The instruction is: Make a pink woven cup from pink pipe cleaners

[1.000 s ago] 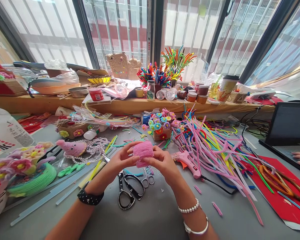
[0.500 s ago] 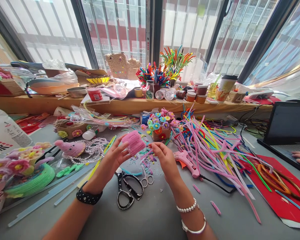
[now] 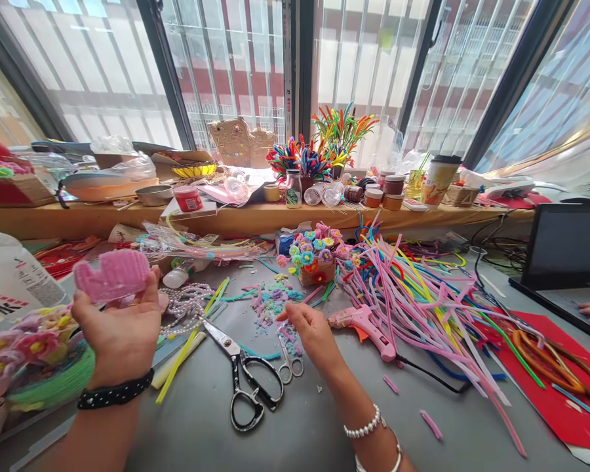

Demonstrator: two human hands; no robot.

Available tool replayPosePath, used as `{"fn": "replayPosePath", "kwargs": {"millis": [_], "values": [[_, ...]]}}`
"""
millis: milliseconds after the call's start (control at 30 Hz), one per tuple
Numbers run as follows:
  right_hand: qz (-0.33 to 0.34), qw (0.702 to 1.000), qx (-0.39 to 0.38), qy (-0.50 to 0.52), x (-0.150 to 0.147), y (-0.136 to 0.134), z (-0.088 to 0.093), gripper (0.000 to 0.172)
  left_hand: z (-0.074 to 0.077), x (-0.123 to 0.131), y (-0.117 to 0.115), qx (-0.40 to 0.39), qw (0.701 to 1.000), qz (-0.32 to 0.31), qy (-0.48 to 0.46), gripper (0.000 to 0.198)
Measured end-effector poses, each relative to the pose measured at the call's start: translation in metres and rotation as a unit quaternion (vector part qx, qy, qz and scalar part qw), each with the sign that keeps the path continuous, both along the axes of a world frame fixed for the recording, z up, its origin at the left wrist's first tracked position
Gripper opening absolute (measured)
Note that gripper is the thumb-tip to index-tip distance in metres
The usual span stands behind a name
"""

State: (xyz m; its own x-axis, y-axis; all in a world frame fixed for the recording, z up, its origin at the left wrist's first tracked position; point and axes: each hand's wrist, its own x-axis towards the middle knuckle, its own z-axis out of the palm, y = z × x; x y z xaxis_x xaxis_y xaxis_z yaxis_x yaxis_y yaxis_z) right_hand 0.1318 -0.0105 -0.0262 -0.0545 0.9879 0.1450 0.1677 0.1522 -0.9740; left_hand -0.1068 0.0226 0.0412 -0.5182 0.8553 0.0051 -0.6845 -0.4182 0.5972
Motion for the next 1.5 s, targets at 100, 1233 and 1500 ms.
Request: {"fn": "replayPosePath", "kwargs": {"millis": [100, 1233, 1500], "values": [[0.027, 0.994, 0.028, -0.1, -0.003, -0.002, -0.002, 0.03, -0.002, 0.008, 0.002, 0.012, 0.998, 0.01, -0.056, 0.021], [-0.016, 0.777, 0.191, -0.6, -0.01, 0.029, -0.008, 0.022, -0.02, 0.053, -0.004, 0.001, 0.964, -0.265, 0.007, 0.026], [-0.168, 0.837, 0.335, -0.398, 0.011, 0.019, 0.009, 0.014, -0.023, 0.06, -0.005, -0.016, 0.958, -0.287, -0.004, 0.005]]}}
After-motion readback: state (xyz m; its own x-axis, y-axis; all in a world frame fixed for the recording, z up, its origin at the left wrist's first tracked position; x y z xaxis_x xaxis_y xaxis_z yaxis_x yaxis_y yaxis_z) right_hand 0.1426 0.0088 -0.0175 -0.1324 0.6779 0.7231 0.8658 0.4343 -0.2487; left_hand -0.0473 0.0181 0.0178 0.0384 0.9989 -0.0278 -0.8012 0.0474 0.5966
